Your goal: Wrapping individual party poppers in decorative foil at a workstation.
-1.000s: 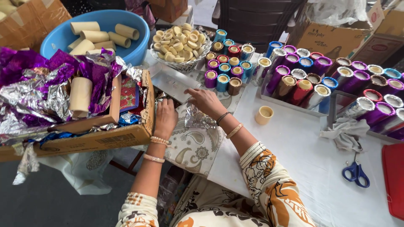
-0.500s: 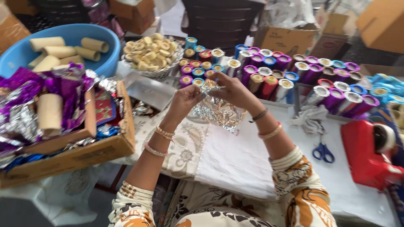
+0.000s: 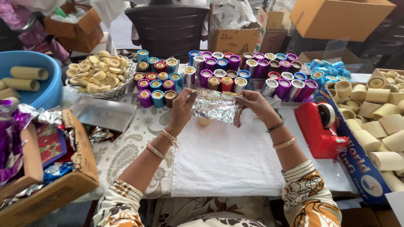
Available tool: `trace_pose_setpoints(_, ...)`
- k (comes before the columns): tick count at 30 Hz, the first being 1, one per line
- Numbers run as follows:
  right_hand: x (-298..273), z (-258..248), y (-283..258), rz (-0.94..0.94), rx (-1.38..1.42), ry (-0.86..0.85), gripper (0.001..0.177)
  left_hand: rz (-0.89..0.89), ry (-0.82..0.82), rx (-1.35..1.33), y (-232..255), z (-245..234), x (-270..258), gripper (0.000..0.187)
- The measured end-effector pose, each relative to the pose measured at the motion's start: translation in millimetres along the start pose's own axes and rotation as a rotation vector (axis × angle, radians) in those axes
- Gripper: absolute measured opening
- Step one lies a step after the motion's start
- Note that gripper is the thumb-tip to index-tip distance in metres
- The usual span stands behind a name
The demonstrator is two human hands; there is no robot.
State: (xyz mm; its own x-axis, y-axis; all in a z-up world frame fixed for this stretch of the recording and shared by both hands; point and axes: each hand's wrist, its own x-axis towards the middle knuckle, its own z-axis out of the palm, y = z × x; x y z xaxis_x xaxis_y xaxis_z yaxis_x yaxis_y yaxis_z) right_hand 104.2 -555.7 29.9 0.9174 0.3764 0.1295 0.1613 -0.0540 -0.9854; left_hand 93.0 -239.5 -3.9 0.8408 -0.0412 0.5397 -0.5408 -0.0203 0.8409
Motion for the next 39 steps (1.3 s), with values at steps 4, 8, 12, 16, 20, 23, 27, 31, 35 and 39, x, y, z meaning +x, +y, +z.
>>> trace_pose_setpoints(4, 2, 2, 17, -0.018, 0.085, 0.118, 0.017, -0.028, 0.003, 0.076, 13, 3, -3, 0.017)
trace_pose_setpoints(8, -3, 9, 27, 0.009, 0.104, 0.093, 0.017, -0.017, -0.058, 0.056, 29, -2, -2, 0.022)
trace_pose_setpoints(12, -15, 19, 17, 0.118, 0.073, 0.022, 0.017, 0.154, -0.168, 0.145, 35, -7, -8, 0.031)
trace_pose_setpoints(16, -20, 20, 20, 0.178, -0.03, -0.064, 0.018, 0.114, -0.269, 0.207, 63, -3, -20, 0.033)
trace_pose_setpoints(20, -24, 28, 10, 0.225, -0.221, -0.122, 0.021, 0.142, -0.34, 0.417, 65, 7, -34, 0.037)
trace_pose_setpoints(23, -25, 30, 11, 0.249, -0.237, -0.169, 0.021, 0.207, -0.349, 0.565, 56, 16, -45, 0.031)
trace_pose_setpoints(27, -22, 27, 21, 0.269, -0.336, -0.19, 0.02, 0.264, -0.332, 0.693, 37, 19, -51, 0.014)
trace_pose_setpoints(31, -23, 39, 8, -0.098, -0.587, -0.166, 0.016, 0.169, -0.331, 0.645, 25, 18, -50, 0.009)
trace_pose_setpoints(35, -24, 58, -6, -0.29, -0.768, -0.035, 0.018, 0.042, -0.326, 0.496, 13, 17, -49, 0.009)
trace_pose_setpoints(39, -24, 82, -10, -0.51, -0.821, -0.122, 0.022, -0.005, -0.325, 0.392, 6, 18, -49, 0.011)
